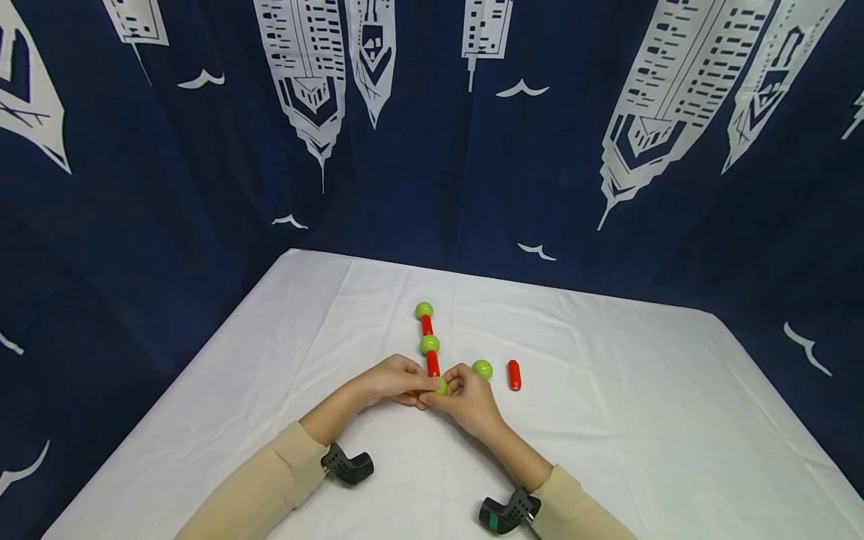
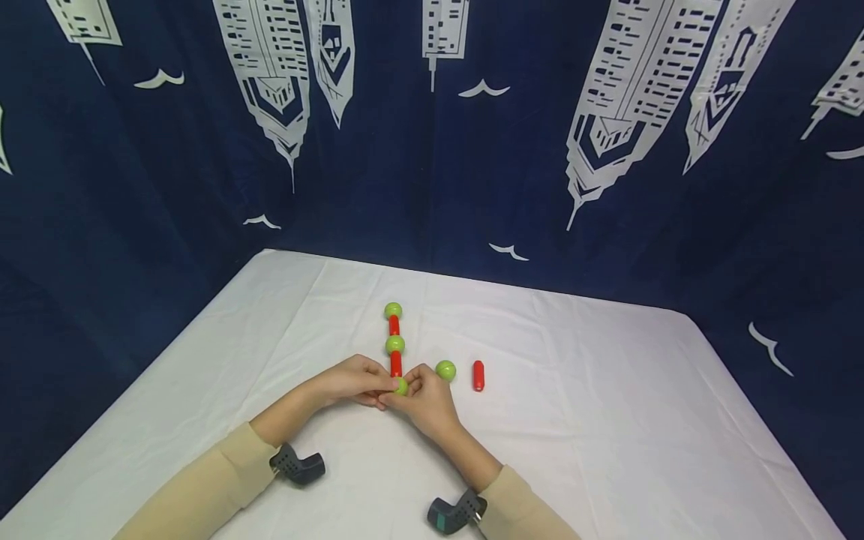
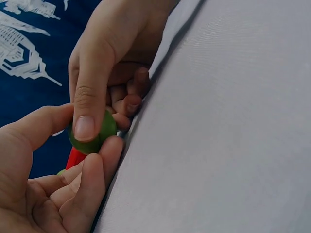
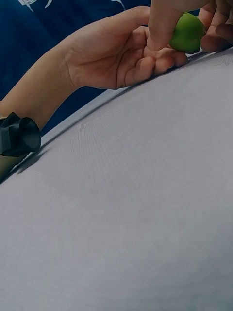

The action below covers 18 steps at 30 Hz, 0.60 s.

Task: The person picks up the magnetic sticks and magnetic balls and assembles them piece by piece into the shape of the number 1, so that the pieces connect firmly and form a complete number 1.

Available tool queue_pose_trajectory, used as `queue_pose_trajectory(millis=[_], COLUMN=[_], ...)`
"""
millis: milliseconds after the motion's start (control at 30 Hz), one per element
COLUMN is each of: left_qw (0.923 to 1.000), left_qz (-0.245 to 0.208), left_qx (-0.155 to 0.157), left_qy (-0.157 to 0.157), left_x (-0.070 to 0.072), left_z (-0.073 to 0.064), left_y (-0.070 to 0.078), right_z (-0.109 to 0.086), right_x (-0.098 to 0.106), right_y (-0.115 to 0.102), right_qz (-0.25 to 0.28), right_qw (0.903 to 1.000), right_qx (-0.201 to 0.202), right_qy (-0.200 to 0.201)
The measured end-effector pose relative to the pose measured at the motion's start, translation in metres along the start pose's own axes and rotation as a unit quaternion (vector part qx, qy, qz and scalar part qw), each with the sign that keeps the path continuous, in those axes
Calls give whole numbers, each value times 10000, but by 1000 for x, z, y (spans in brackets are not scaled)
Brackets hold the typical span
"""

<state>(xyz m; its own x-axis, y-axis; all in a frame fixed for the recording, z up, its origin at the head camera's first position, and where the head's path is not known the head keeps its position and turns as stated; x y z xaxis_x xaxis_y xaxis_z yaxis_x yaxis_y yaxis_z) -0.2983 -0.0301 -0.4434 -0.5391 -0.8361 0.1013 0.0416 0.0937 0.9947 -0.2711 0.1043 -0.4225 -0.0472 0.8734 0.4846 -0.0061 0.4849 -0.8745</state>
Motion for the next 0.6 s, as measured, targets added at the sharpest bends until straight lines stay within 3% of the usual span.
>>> queue_pose_trajectory(millis=[300, 600], left_qw=[9995, 9996], left_qz=[202, 118], left_qx=[-96, -109], left_qy=[212, 221], left_x=[2, 3], left_z=[0, 2], left_y=[1, 1], right_z=[0, 1], right_x=[0, 6], right_y=[-2, -4], right_qz=[-69, -255], right_qw=[9996, 9963], right_qx=[-81, -643], right_qy=[-247, -502])
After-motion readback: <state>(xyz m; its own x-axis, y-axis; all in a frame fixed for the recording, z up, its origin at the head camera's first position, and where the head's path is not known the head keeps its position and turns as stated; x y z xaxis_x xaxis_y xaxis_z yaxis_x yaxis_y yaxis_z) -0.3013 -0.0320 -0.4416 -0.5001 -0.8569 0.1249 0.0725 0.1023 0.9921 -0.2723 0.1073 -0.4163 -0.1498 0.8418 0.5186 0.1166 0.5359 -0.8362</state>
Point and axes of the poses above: each hand's wrist, its own z-axis towards the middle knuckle, its own x-axis out of the back of the hand, y = z × x, the point moved 7 cm from there along z, towards the middle knuckle, and after that the axes turned 14 degrees about -x, right-handed, at the moved point
